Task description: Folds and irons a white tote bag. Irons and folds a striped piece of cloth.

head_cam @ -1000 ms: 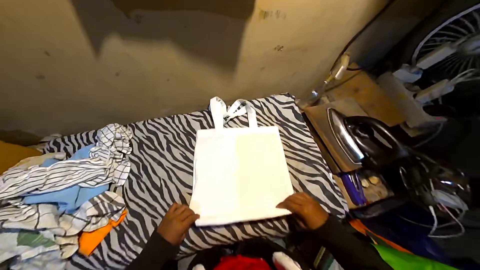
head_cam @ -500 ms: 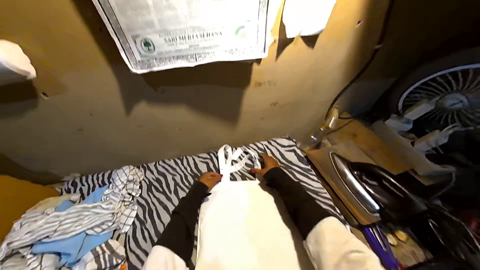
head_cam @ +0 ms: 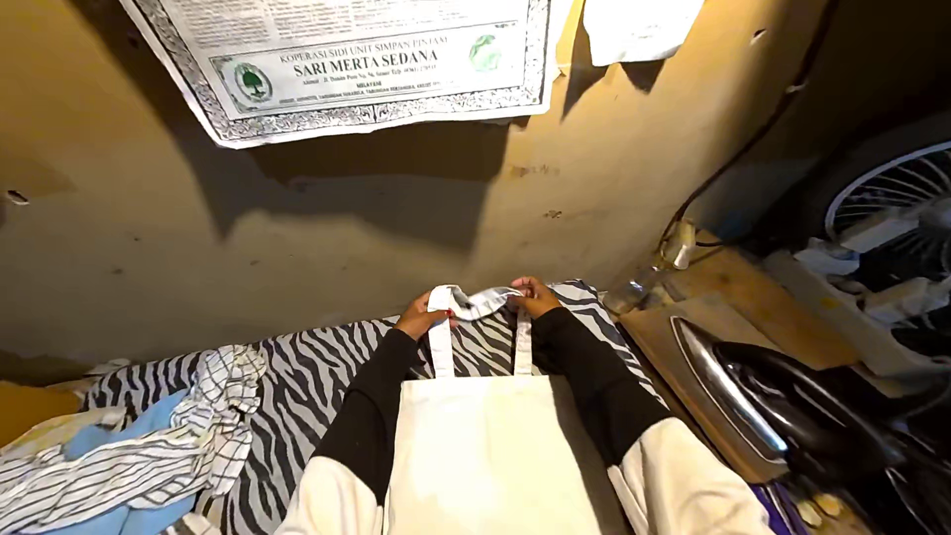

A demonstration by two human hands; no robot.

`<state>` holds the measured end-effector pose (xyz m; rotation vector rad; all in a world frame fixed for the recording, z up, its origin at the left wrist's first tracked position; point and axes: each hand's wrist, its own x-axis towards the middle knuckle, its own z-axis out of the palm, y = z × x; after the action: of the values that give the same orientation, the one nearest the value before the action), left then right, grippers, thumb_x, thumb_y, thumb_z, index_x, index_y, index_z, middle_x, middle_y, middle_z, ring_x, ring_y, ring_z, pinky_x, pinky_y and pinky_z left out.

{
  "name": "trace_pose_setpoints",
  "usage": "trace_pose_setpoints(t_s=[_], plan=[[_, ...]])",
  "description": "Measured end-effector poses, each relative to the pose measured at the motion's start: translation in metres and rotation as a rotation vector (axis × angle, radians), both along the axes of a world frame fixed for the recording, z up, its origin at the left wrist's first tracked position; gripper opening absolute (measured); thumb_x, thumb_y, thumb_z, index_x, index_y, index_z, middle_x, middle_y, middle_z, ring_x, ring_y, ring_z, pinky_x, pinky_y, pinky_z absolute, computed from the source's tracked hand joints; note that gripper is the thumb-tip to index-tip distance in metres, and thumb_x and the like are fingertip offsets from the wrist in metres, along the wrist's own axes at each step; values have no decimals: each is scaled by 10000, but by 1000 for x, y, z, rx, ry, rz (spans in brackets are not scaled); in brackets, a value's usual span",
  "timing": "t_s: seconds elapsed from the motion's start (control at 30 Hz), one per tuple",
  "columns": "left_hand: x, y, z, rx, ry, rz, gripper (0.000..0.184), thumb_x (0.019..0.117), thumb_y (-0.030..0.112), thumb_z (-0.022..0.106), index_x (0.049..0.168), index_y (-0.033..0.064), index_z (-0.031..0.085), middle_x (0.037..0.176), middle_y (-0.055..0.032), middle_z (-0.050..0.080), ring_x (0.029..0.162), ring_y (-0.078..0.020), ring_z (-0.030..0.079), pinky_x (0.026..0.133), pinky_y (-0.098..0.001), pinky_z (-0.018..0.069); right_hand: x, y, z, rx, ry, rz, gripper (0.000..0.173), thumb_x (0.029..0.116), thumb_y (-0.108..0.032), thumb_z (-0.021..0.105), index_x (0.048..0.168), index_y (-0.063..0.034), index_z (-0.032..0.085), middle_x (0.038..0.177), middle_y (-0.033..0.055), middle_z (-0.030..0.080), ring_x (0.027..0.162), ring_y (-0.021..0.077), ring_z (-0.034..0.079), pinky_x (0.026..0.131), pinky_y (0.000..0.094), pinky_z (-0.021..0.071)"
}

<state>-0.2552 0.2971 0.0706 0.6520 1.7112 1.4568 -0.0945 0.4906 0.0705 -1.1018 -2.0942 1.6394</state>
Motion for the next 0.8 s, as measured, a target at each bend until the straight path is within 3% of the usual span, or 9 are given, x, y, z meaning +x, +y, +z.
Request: trace_pose_setpoints(t_s=[0.07, 0.13, 0.2, 0.27, 0.3, 0.47, 0.57, 0.67, 0.8], plan=[[-10, 4, 3, -256, 419, -38, 481, 930, 6, 683, 1387, -52, 545, 1287, -227, 648, 1161, -268, 656, 1040, -420, 508, -3, 9, -3, 162, -88, 10, 539, 922, 14, 698, 1416, 59, 485, 1240, 283, 630, 1126, 354, 631, 1005, 494, 503], [-16, 5, 2, -466, 642, -112, 432, 946, 67, 650, 1365, -21, 593, 1356, -278, 608, 1309, -408, 562, 1126, -583, 402, -3, 18, -7, 292, -220, 89, 576, 913, -14, 715, 1440, 45, 491, 1326, 302, 615, 1258, 421, 595, 1094, 566, 450], [-19, 8, -3, -511, 538, -127, 383, 999, 79, 592, 1360, -46, 569, 1270, -244, 653, 1188, -330, 636, 1060, -502, 470, -5, 22, -11, 325, -291, 173, 567, 911, -43, 726, 1430, 30, 512, 1331, 283, 623, 1262, 417, 598, 1098, 568, 448], [-18, 14, -8, -392, 265, -99, 364, 1031, 59, 542, 1371, -64, 501, 1052, -145, 672, 848, -149, 669, 814, -312, 562, -8, 20, -6, 311, -295, 208, 534, 919, -60, 730, 1409, 32, 539, 1326, 277, 628, 1257, 401, 602, 1103, 552, 443], [-17, 16, -7, -316, 149, -87, 356, 1030, 42, 541, 1363, -73, 486, 1015, -129, 644, 788, -128, 647, 763, -289, 564, -9, 18, -4, 303, -259, 202, 507, 918, -64, 736, 1384, 33, 561, 1312, 272, 633, 1243, 387, 608, 1097, 539, 449], [-14, 28, 12, -111, 53, 44, 297, 1024, 19, 561, 1309, -62, 537, 972, -109, 617, 693, -96, 608, 653, -245, 552, -8, 27, -1, 357, 35, 113, 340, 931, -4, 692, 1254, 77, 624, 1184, 273, 668, 1115, 355, 648, 1015, 499, 502], [-21, 26, 7, -248, 174, 53, 300, 1034, 41, 541, 1321, -39, 576, 1040, -153, 619, 746, -137, 597, 698, -288, 538, -1, 29, -4, 429, -92, 242, 396, 940, -27, 697, 1285, 104, 552, 1208, 306, 645, 1134, 407, 643, 1028, 540, 491], [-24, 27, -1, -262, 204, 39, 296, 1015, 73, 600, 1295, -24, 604, 1034, -145, 642, 712, -114, 585, 673, -274, 522, 3, 23, -8, 385, -101, 371, 531, 876, -88, 806, 1296, 97, 540, 1192, 274, 647, 1093, 356, 645, 1008, 490, 501], [-20, 29, 0, -184, 207, 28, 281, 1013, 108, 634, 1261, -25, 635, 1018, -128, 667, 720, -92, 597, 684, -255, 528, -2, 22, -10, 420, -175, 337, 453, 911, -71, 749, 1305, 74, 578, 1213, 282, 658, 1142, 405, 642, 1043, 559, 479]])
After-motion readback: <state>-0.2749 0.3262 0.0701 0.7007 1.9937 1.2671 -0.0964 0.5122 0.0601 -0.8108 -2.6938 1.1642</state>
